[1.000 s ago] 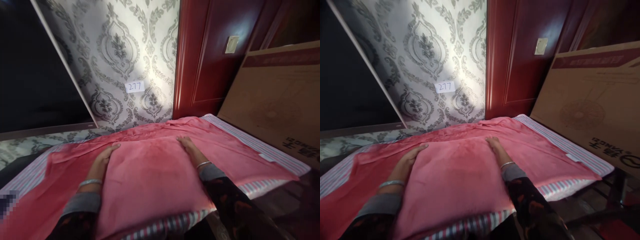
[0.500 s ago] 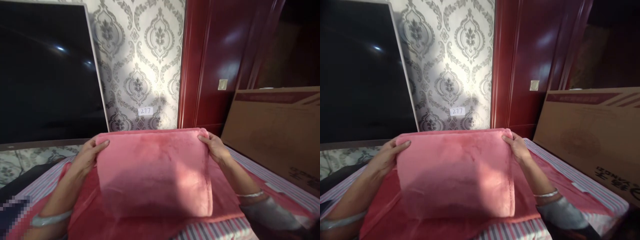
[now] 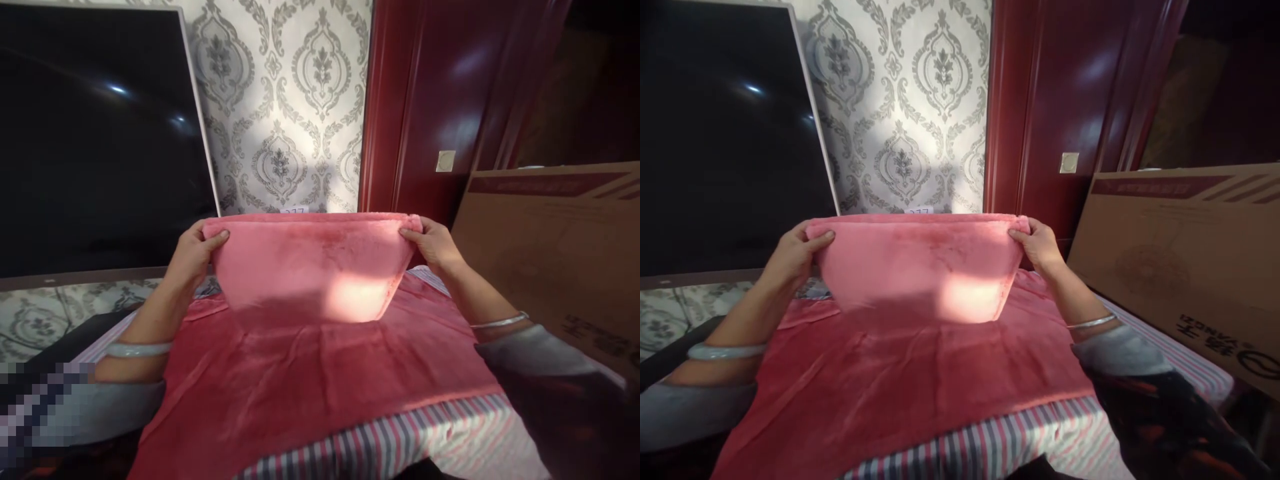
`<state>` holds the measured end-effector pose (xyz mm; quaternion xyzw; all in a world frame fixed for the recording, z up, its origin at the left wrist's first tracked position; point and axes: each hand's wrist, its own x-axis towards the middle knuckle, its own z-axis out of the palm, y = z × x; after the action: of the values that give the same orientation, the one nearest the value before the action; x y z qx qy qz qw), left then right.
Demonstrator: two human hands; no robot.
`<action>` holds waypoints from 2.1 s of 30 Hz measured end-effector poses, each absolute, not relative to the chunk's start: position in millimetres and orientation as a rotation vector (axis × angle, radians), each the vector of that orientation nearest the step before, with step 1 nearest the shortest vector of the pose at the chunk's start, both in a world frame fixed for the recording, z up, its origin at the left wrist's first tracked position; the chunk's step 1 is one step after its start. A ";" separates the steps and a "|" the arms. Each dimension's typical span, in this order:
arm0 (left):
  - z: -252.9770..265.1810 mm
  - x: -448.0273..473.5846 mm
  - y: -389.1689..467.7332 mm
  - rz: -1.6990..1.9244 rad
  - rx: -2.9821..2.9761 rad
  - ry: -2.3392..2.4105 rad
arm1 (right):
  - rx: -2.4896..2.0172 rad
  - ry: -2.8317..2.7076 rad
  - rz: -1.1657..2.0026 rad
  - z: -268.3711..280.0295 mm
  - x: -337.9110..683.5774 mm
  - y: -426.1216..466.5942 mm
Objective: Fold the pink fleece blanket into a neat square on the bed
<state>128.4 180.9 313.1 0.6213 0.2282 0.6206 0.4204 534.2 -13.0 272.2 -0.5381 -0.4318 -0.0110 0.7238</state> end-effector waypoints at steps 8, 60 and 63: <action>309.1 108.2 178.6 1.452 1.527 0.638 | -1.228 -1.033 0.124 273.3 534.6 -35.5; 34.2 181.3 66.9 0.482 2.991 0.968 | -2.218 -1.700 -0.079 17.8 389.8 -52.6; 36.8 181.0 63.9 0.449 2.995 1.008 | -2.227 -1.710 -0.089 20.0 388.1 -53.5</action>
<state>181.0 63.9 36.8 0.9381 0.3156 0.1406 -0.0253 388.1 -53.5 20.0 -0.7819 -0.6003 -0.0313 0.1653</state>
